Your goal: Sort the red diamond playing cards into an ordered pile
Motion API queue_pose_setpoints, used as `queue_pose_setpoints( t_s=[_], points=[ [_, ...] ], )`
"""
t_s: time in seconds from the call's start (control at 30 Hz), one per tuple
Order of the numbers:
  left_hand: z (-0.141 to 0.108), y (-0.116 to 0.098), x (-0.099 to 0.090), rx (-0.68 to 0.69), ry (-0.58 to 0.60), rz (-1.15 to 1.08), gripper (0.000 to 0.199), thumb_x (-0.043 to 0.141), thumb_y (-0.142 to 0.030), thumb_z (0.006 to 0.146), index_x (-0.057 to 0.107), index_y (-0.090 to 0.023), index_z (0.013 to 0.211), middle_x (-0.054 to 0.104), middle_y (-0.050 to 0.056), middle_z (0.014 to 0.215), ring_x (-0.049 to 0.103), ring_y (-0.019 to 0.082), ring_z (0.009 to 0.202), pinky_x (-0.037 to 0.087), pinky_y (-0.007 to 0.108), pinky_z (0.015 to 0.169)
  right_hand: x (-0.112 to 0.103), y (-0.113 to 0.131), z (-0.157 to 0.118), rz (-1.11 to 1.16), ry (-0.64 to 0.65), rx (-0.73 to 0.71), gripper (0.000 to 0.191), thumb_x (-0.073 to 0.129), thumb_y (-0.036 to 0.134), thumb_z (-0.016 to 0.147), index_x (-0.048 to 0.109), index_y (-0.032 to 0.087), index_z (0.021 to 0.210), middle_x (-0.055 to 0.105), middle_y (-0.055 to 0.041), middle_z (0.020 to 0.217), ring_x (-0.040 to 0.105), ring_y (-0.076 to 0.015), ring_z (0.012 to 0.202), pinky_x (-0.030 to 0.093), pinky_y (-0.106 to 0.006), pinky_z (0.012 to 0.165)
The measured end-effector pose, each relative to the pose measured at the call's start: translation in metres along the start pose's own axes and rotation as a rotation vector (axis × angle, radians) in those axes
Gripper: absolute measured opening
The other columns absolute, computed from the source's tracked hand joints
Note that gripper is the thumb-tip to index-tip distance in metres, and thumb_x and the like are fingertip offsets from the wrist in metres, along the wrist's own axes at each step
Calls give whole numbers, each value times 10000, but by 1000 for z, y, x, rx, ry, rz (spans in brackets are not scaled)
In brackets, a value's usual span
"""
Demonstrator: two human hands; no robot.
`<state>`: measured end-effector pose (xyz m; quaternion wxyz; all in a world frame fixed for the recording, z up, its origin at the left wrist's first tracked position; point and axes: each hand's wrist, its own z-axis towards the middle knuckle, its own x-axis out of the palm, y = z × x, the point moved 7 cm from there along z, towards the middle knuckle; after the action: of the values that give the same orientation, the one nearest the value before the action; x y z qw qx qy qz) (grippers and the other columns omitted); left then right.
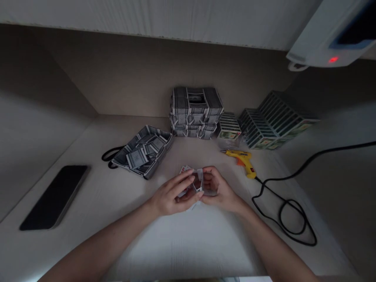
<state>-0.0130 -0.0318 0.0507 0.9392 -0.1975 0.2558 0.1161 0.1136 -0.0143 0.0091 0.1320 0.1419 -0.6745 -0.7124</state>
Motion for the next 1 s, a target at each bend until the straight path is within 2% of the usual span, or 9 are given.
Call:
queue_pose_setpoints(
  t_s=[0.17, 0.3, 0.47, 0.57, 0.67, 0.73, 0.87, 1.0],
  points=[
    [-1, 3, 0, -21, -1, 9, 652, 666, -237, 675, 360, -172, 1247, 569, 135, 1131, 573, 191, 1017, 519, 310, 835, -4, 3, -2, -165, -58, -48, 507, 670, 204, 649, 362, 245, 1050, 558, -61, 1009, 563, -173, 903, 459, -330, 766],
    [-2, 7, 1, -42, -4, 1, 603, 662, -244, 680, 387, -179, 1212, 590, 112, 1086, 575, 183, 1008, 527, 317, 828, -10, 12, -4, -317, -113, -106, 537, 672, 196, 623, 402, 239, 1085, 573, -66, 1011, 553, -203, 940, 445, -348, 803],
    [-5, 14, 5, -165, 10, -41, 560, 661, -269, 683, 416, -194, 1180, 571, 114, 1110, 591, 181, 967, 531, 336, 826, -14, 17, -8, -502, -197, -133, 585, 687, 215, 586, 426, 235, 1109, 586, -76, 1039, 566, -233, 940, 431, -361, 831],
    [-6, 15, 5, -182, 35, -48, 538, 645, -249, 697, 427, -216, 1188, 527, 114, 1150, 562, 196, 1012, 517, 358, 844, -10, 15, -7, -495, -170, -126, 584, 672, 214, 600, 413, 236, 1123, 599, -71, 1021, 583, -222, 906, 453, -345, 797],
    [-5, 3, 6, 6, 105, -71, 437, 608, -158, 692, 522, -245, 1112, 449, 95, 1183, 440, 273, 1152, 456, 457, 902, -4, 13, -6, -463, -130, -127, 563, 651, 207, 624, 407, 235, 1130, 609, -67, 1008, 597, -201, 865, 475, -317, 751],
    [-6, 1, 4, 62, 102, -124, 395, 584, -122, 679, 564, -224, 1060, 408, 98, 1183, 393, 312, 1177, 425, 505, 911, -3, 13, -5, -464, -135, -138, 547, 649, 215, 632, 414, 233, 1125, 612, -71, 1014, 600, -198, 864, 479, -309, 744],
    [-6, 8, -2, -7, 9, -227, 292, 565, -92, 707, 590, -211, 973, 424, 80, 1120, 421, 294, 1139, 436, 499, 885, -3, 16, -8, -504, -188, -165, 533, 658, 235, 633, 425, 210, 1112, 620, -83, 1001, 604, -200, 863, 481, -300, 737],
    [-7, 14, -1, -68, -31, -250, 299, 526, -50, 738, 576, -218, 981, 448, 68, 1081, 436, 269, 1125, 448, 476, 872, 0, 18, -10, -476, -234, -195, 378, 604, 233, 707, 469, 204, 1059, 638, -62, 924, 612, -157, 769, 488, -269, 692]
  ],
)
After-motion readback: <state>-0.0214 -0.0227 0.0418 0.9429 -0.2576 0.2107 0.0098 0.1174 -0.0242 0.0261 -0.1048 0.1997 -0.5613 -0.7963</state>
